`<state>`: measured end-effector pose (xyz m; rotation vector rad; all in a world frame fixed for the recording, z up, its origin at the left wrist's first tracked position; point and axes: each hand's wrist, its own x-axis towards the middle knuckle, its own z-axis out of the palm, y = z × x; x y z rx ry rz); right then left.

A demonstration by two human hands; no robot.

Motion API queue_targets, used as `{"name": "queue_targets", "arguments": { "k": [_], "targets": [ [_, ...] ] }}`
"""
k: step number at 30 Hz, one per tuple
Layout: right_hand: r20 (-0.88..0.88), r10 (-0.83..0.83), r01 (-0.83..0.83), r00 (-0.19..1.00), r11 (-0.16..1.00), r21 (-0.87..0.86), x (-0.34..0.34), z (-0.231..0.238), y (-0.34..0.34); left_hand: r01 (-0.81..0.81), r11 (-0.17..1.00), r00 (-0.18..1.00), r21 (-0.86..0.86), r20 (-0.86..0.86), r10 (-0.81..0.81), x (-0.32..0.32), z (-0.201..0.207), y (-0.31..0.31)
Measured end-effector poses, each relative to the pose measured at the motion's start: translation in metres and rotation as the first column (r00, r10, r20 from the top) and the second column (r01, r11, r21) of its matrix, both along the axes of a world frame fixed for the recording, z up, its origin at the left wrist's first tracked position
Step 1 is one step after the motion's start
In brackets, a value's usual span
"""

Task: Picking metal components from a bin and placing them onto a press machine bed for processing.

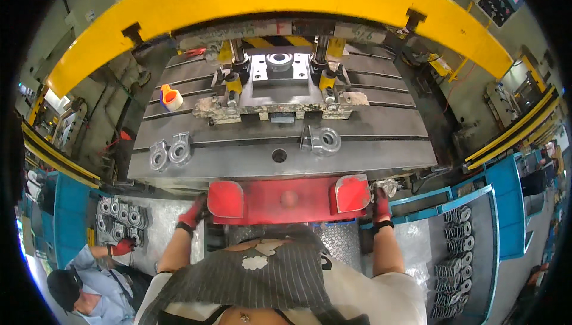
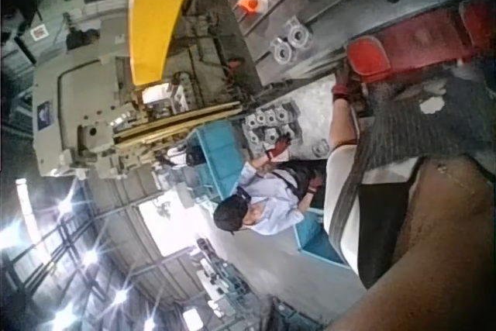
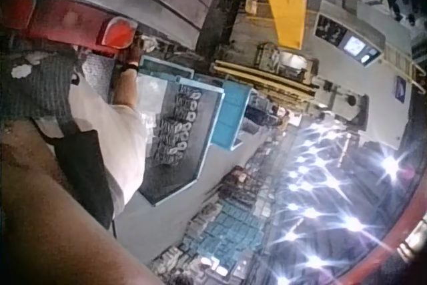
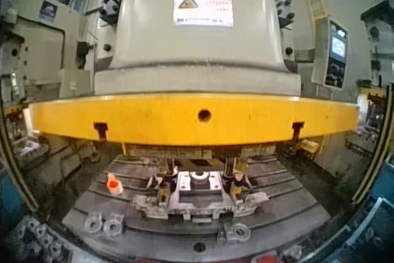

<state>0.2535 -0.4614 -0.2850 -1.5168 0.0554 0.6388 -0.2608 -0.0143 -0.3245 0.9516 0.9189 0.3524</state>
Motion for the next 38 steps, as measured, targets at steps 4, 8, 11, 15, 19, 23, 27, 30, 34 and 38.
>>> {"name": "queue_targets", "arguments": {
  "k": [4,8,11,15,19,23,27,30,34,38],
  "targets": [
    [0.597,0.101,-0.081,0.796,0.995,-0.06,0.04,-0.008,0.016,0.066,0.93,0.995,0.363,-0.094,-0.034,-0.001,0.071,0.084],
    [0.601,0.223,-0.055,0.768,0.957,-0.285,0.019,0.033,0.058,0.131,0.638,0.972,0.758,0.027,-0.232,0.173,0.253,0.067],
    [0.679,0.422,0.031,0.601,0.836,-0.547,-0.015,0.055,0.087,0.145,0.43,0.982,0.891,-0.076,-0.173,0.281,0.29,0.082],
    [0.715,0.475,0.106,0.513,0.792,-0.602,-0.026,0.069,0.094,0.361,0.19,0.92,0.913,-0.382,0.085,0.398,0.264,0.114],
    [0.705,0.479,0.151,0.523,0.762,-0.63,-0.03,0.073,0.094,0.617,0.235,0.703,0.751,-0.661,0.264,0.478,0.261,0.12],
    [0.687,0.473,0.133,0.552,0.763,-0.633,-0.036,0.089,0.098,0.686,0.278,0.595,0.673,-0.738,0.319,0.525,0.257,0.133],
    [0.644,0.488,0.105,0.589,0.744,-0.66,-0.034,0.095,0.102,0.677,0.365,0.55,0.639,-0.769,0.328,0.551,0.249,0.14],
    [0.636,0.492,0.091,0.594,0.745,-0.661,-0.032,0.092,0.101,0.663,0.375,0.571,0.648,-0.762,0.307,0.558,0.261,0.14],
    [0.62,0.518,0.086,0.589,0.723,-0.686,-0.032,0.099,0.104,0.592,0.373,0.654,0.715,-0.696,0.295,0.549,0.283,0.142],
    [0.616,0.483,0.068,0.623,0.751,-0.657,-0.033,0.091,0.102,0.523,0.338,0.769,0.783,-0.604,0.208,0.516,0.299,0.139]
  ]
}}
